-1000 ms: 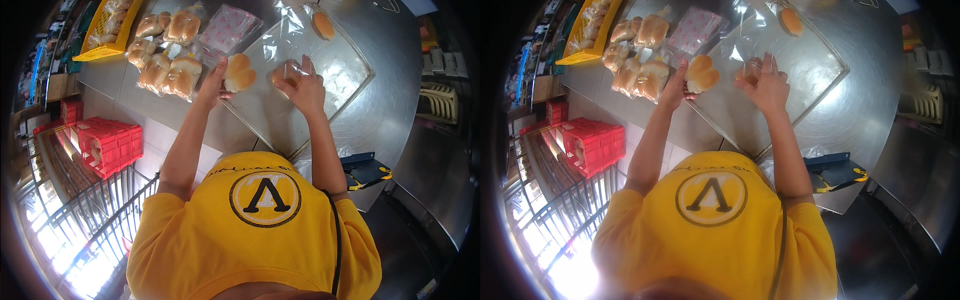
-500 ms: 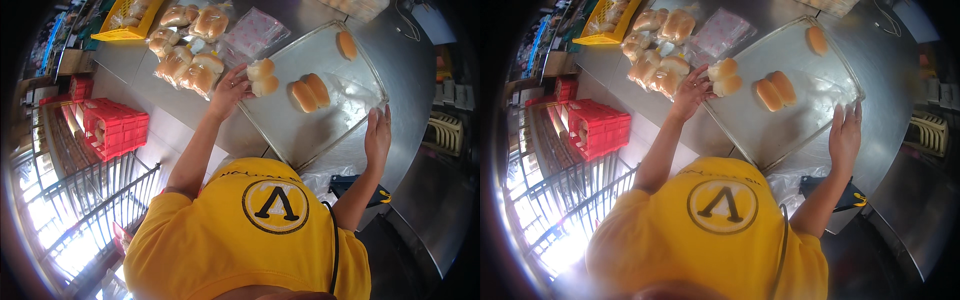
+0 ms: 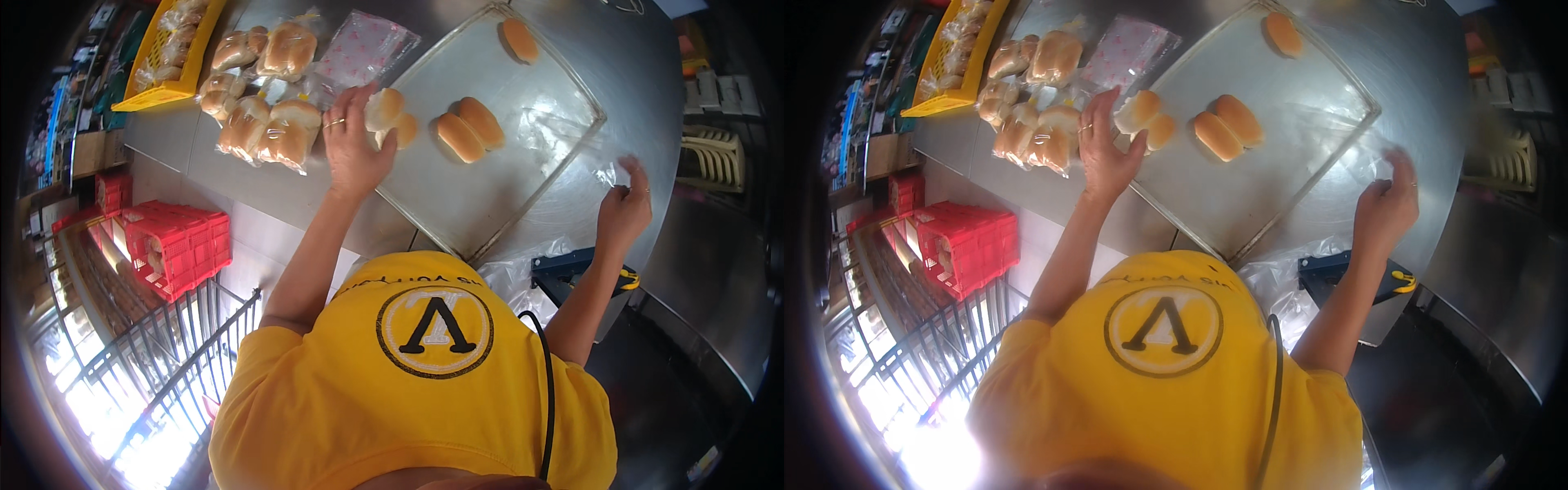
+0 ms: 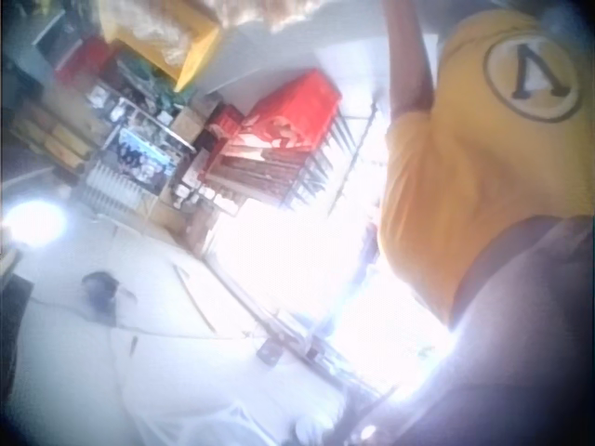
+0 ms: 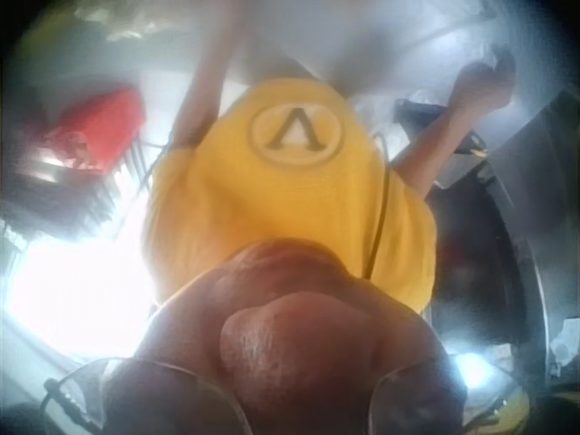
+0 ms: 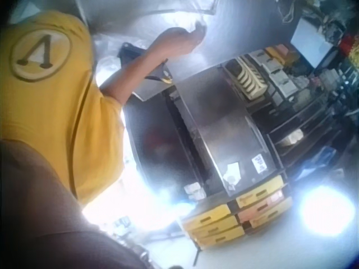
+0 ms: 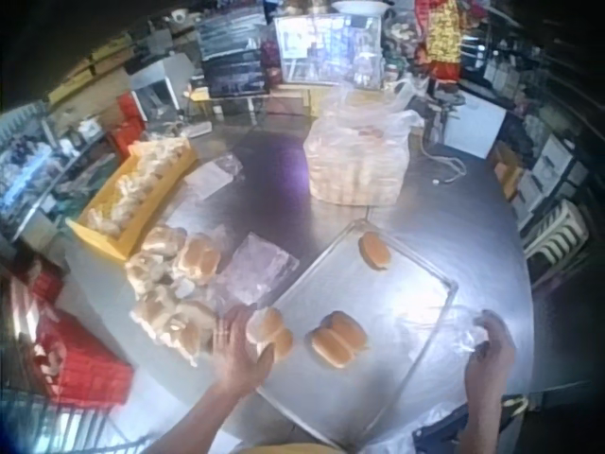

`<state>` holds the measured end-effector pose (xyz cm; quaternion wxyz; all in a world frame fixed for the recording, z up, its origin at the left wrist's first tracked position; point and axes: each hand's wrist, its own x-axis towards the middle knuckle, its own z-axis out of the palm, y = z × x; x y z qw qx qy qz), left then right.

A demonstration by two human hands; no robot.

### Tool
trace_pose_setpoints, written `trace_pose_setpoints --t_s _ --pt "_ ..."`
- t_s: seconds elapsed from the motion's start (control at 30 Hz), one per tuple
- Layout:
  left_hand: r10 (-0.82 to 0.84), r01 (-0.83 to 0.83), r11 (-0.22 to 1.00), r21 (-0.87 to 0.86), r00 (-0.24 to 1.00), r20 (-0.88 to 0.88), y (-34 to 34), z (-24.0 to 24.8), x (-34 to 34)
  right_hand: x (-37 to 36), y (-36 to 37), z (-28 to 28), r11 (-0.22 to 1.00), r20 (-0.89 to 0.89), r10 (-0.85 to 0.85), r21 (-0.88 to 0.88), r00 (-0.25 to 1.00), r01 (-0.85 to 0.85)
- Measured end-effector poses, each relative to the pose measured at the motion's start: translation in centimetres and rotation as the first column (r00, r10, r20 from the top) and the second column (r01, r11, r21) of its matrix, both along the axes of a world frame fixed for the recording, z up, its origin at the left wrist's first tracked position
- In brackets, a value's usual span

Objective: The person places sliced bread rolls into clear plastic bags on a metal counter, then moves to a display case to pack assorted pastries into a larger bag. The person handles the bread and pastries by hand and places the filled bags on the counter.

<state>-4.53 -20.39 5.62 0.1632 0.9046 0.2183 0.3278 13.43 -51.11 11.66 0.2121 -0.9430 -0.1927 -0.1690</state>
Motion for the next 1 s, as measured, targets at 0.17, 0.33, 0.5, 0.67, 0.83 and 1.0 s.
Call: trace_pose_setpoints --t_s 0.17,0.33,0.5,0.67,0.83,1.0 --pt "-0.468 0.433 0.884 -0.177 0.816 -0.341 -7.1 0.6 5.0 -0.7 3.7 0.4 0.998 -0.048 0.01 -0.068 0.999 -0.013" --pt "-0.365 0.456 0.889 0.04 0.76 -0.538 -8.2 -2.7 7.9 -2.4 5.7 -2.8 0.986 -0.22 0.129 -0.074 0.967 -0.148" --pt "-0.31 0.096 0.892 -0.442 0.841 -0.444 -4.1 -2.7 7.1 -1.5 6.1 -4.4 0.98 -0.243 0.172 -0.06 0.955 -0.192" --pt "-0.05 0.301 -0.056 -0.952 0.951 0.304 -2.6 4.7 4.3 -2.0 8.4 -4.4 0.971 -0.171 0.228 -0.036 0.958 -0.238" --pt "-0.245 0.292 0.501 -0.815 0.951 0.19 -7.1 5.4 3.2 -3.2 10.2 -3.9 0.94 -0.25 0.336 0.037 0.908 -0.338" --pt "-0.313 0.292 0.773 -0.563 0.948 0.063 -6.5 4.4 2.6 -4.5 10.2 -2.6 0.913 -0.32 0.399 0.056 0.859 -0.403"
